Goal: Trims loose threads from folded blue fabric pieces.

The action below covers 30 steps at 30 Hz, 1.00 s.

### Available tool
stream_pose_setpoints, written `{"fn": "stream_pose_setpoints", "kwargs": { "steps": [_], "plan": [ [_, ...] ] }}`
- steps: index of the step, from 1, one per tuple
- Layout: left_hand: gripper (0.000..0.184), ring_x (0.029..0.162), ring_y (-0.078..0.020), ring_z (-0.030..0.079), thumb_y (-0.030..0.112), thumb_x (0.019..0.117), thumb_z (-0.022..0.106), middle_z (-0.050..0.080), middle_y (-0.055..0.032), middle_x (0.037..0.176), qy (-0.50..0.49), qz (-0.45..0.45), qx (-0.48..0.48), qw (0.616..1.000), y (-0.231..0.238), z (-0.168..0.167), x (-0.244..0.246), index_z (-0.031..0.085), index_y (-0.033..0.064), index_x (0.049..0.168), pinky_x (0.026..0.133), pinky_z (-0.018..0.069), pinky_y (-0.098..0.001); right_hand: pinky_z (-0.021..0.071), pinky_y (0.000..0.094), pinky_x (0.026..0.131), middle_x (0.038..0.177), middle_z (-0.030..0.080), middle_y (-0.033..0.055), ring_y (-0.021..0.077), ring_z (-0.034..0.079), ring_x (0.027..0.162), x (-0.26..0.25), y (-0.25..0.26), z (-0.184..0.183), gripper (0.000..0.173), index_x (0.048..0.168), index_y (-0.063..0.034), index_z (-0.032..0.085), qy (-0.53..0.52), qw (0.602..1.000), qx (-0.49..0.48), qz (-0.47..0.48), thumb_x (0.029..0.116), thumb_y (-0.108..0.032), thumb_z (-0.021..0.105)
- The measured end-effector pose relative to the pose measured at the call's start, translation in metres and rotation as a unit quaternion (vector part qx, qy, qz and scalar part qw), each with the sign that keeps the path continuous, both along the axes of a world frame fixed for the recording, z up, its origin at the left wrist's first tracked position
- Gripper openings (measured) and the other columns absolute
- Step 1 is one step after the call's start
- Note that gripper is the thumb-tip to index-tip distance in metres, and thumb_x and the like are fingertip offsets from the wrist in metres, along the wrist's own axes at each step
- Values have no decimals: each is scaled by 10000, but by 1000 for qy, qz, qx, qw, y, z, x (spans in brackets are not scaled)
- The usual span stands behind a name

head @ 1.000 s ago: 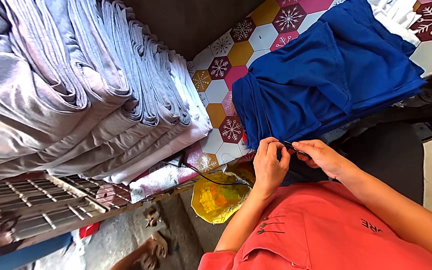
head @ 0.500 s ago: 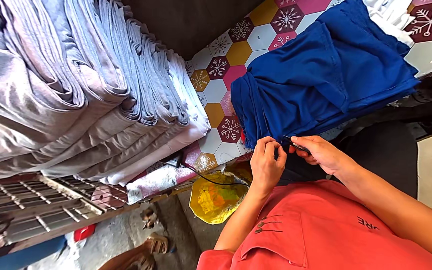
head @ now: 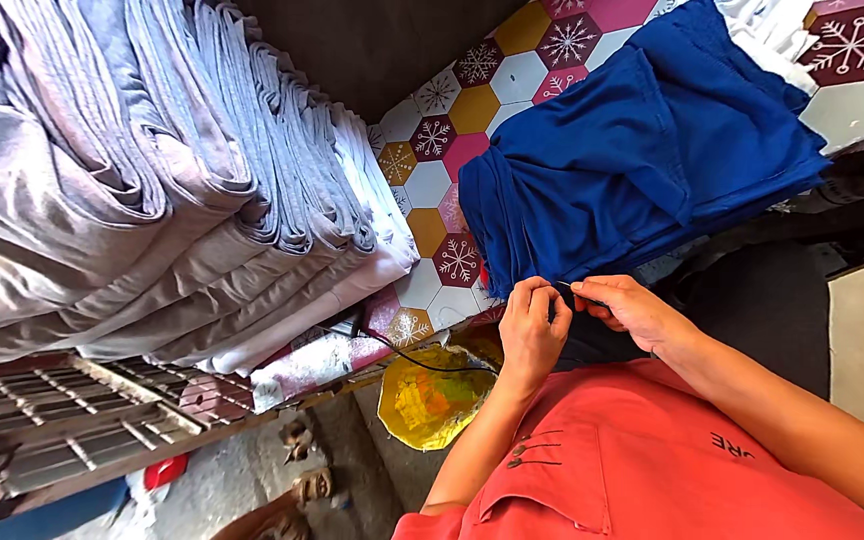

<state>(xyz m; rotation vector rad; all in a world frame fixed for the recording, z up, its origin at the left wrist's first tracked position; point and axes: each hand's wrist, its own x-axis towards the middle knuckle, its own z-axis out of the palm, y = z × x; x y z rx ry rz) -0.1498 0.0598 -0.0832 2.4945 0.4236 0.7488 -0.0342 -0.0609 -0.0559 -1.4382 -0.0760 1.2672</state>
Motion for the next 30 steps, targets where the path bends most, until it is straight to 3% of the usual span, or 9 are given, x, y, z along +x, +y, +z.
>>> {"fn": "stream_pose_setpoints", "kwargs": {
  "steps": [4, 6, 8, 10, 14, 17, 19, 21, 30],
  "plan": [
    [53, 832, -203, 689, 52, 851, 676, 698, -124, 985, 50, -7, -19, 999, 7, 10, -11, 703, 24, 816, 691, 589, -316, 240, 141, 419, 564, 403, -96, -13, 301, 435, 0, -8, -4, 337, 802, -107, 619, -19, 999, 20, 19, 1095, -190, 473],
    [104, 877, -273, 706, 80, 879, 654, 704, -159, 1018, 195, 30, -1, 980, 23, 35, -31, 703, -1, 834, 742, 595, -412, 262, 145, 431, 560, 397, -108, -20, 308, 441, 2, -18, -8, 341, 824, -110, 637, -87, 996, 9, 23, 1095, -212, 455],
    [226, 1053, -384, 680, 132, 962, 591, 674, -231, 1172, 444, 86, -11, 892, 46, 65, -44, 727, -44, 1004, 885, 550, -536, 348, 235, 531, 619, 454, -68, 29, 392, 529, 2, -26, -13, 301, 873, -107, 667, -276, 959, -49, 30, 1062, -279, 509],
    [323, 1147, -401, 646, 239, 1035, 539, 652, -233, 1246, 584, 113, -65, 801, 68, 74, -48, 717, -6, 1147, 969, 495, -577, 476, 436, 603, 746, 621, 92, 213, 584, 653, -4, -26, -21, 350, 990, -9, 694, -502, 863, -58, 10, 963, -354, 645],
    [263, 913, -172, 723, 247, 1006, 640, 744, -98, 1002, 353, 39, -340, 871, 56, 31, -48, 738, 16, 1084, 867, 591, -381, 562, 523, 569, 955, 723, 215, 370, 720, 733, -3, -1, -35, 455, 1172, 57, 677, -691, 723, -15, 7, 881, -276, 784],
    [202, 915, -144, 720, 45, 1029, 547, 719, -118, 1066, 101, 71, -676, 726, 14, 8, -18, 614, -72, 1179, 840, 595, -296, 558, 498, 562, 869, 713, 201, 348, 708, 697, -1, 8, -41, 155, 1011, 53, 706, -679, 734, 9, -15, 892, -43, 682],
    [168, 900, -150, 727, 72, 1070, 462, 729, -98, 1028, -12, 121, -777, 617, -4, 6, 0, 589, -10, 1144, 831, 591, -285, 560, 472, 618, 858, 712, 191, 316, 697, 719, -3, 3, -40, 145, 988, 52, 719, -644, 764, 19, -28, 898, -35, 646],
    [125, 849, -145, 725, 59, 1063, 490, 727, -82, 935, -71, 166, -795, 579, -11, 9, 10, 605, 11, 1051, 818, 591, -274, 564, 462, 645, 861, 716, 177, 293, 698, 734, -4, -5, -42, 151, 988, 37, 727, -619, 785, 20, -17, 913, -67, 646],
    [75, 805, -147, 733, -18, 1019, 549, 732, -98, 884, -111, 200, -739, 633, -8, 11, 0, 621, -14, 1000, 790, 605, -270, 447, 254, 588, 793, 632, 66, 88, 533, 654, 2, 2, -32, 401, 1034, 11, 701, -549, 832, 76, -11, 945, -379, 678]
  ]
}}
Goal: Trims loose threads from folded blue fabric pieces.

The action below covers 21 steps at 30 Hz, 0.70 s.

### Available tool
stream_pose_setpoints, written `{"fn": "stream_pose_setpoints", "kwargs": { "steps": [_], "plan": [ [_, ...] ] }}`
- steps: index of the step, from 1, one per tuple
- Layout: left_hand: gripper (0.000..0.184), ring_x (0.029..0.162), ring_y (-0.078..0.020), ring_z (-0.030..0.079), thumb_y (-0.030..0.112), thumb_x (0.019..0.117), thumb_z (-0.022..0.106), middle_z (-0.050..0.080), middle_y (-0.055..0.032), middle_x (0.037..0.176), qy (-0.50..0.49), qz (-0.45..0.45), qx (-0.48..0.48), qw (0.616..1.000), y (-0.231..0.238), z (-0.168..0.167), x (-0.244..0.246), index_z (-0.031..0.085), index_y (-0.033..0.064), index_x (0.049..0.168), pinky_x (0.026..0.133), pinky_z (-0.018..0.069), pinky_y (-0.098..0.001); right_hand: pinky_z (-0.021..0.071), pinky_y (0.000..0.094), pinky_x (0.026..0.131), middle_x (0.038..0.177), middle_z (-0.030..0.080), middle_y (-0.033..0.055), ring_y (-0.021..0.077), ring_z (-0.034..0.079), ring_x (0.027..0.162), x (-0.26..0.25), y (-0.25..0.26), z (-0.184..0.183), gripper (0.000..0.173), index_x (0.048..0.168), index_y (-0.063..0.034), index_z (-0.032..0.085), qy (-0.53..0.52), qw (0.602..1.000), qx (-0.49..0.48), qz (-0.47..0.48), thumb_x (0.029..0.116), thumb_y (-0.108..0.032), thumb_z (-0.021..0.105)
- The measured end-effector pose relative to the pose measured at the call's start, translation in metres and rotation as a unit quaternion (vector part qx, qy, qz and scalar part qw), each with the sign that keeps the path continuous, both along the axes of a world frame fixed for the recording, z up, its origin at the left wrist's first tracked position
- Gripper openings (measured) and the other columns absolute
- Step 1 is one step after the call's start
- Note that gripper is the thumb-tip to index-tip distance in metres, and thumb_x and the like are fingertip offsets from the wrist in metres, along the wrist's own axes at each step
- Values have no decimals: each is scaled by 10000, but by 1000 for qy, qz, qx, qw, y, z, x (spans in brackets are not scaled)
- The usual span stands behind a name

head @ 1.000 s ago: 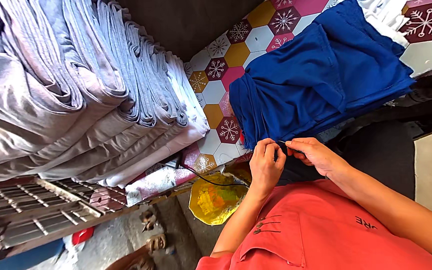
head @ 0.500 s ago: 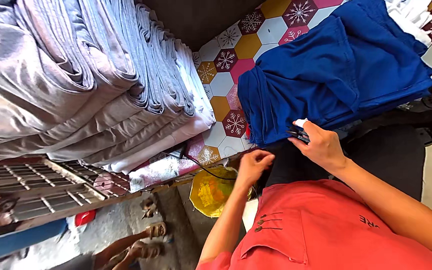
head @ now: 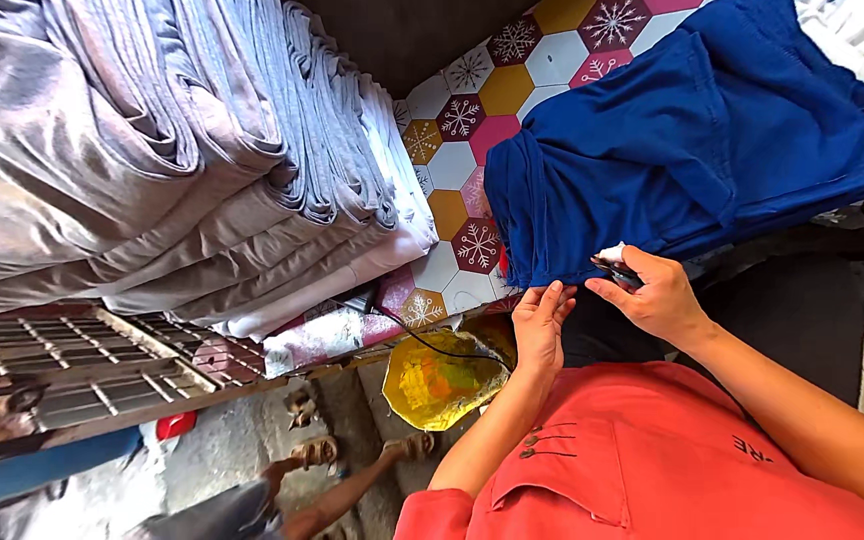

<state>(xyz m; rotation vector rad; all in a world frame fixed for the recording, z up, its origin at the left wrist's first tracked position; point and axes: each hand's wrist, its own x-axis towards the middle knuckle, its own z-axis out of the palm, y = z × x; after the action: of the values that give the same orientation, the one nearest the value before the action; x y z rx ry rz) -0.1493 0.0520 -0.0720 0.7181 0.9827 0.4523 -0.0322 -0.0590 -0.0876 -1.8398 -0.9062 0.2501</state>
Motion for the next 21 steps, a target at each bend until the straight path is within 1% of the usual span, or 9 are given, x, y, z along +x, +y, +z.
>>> {"fn": "stream_pose_setpoints", "kwargs": {
  "steps": [2, 3, 5, 7, 13, 15, 17, 19, 21],
  "plan": [
    [79, 807, -151, 733, -14, 1023, 544, 735, -101, 890, -1, 9, -1, 1000, 1, -2, -2, 623, -15, 1015, 786, 605, -271, 504, 309, 649, 857, 663, 55, 113, 601, 728, 0, 7, 2, 417, 1087, -29, 703, 2, 999, -33, 32, 1004, -416, 572],
    [98, 813, -154, 736, -3, 1032, 531, 738, -101, 893, -5, 14, -3, 1000, 2, -3, -3, 627, -13, 1011, 790, 604, -274, 539, 385, 677, 896, 691, 93, 182, 657, 773, -1, 10, 1, 417, 1093, -20, 713, -22, 998, -43, 45, 1029, -393, 536],
    [147, 823, -154, 734, 21, 1053, 485, 737, -94, 893, -20, 25, -3, 999, 3, -4, -6, 622, 3, 1003, 802, 601, -280, 524, 451, 560, 860, 677, 144, 278, 666, 693, -2, 13, -5, 414, 1074, 8, 726, -107, 991, -46, 60, 1032, -359, 537],
    [184, 832, -153, 726, 53, 1069, 451, 731, -92, 898, -32, 33, -9, 999, 4, -5, -7, 619, 15, 1005, 811, 593, -283, 491, 428, 478, 814, 653, 143, 283, 637, 608, -2, 14, -11, 398, 1090, -3, 745, -175, 982, -41, 63, 1010, -357, 581],
    [205, 804, -144, 725, 61, 1072, 452, 727, -86, 882, -24, 29, -33, 999, 5, 6, -6, 629, 13, 978, 785, 597, -268, 446, 369, 464, 745, 612, 124, 246, 582, 565, -5, 10, -19, 382, 1111, -23, 763, -228, 973, 9, 37, 1000, -363, 627],
    [225, 784, -139, 719, 48, 1067, 450, 720, -76, 846, -29, 24, -21, 999, 4, 6, -6, 631, 18, 936, 787, 598, -275, 428, 344, 471, 731, 610, 118, 220, 564, 561, -7, 14, -18, 379, 1075, -2, 753, -211, 976, 41, 33, 948, -354, 690],
    [244, 760, -119, 707, 29, 1056, 461, 709, -59, 807, -32, 16, 3, 999, 2, 3, -7, 639, 25, 889, 781, 597, -269, 447, 330, 483, 734, 642, 118, 205, 585, 572, -9, 21, -15, 303, 1023, 15, 755, -193, 978, 64, 37, 916, -267, 722],
    [253, 753, -114, 699, 9, 1045, 466, 708, -52, 798, -35, 10, 20, 999, -1, 1, -9, 647, 23, 868, 781, 594, -268, 473, 344, 476, 718, 651, 122, 218, 621, 574, -9, 28, -14, 156, 901, 21, 729, -197, 976, 74, 49, 899, -123, 668],
    [265, 759, -122, 703, 25, 1056, 429, 711, -54, 812, -44, 9, 17, 999, -2, 0, -11, 643, 22, 900, 783, 596, -276, 452, 349, 449, 678, 622, 117, 221, 605, 546, -10, 31, -15, 162, 807, 12, 671, -214, 972, 74, 62, 914, -99, 621]
  ]
}}
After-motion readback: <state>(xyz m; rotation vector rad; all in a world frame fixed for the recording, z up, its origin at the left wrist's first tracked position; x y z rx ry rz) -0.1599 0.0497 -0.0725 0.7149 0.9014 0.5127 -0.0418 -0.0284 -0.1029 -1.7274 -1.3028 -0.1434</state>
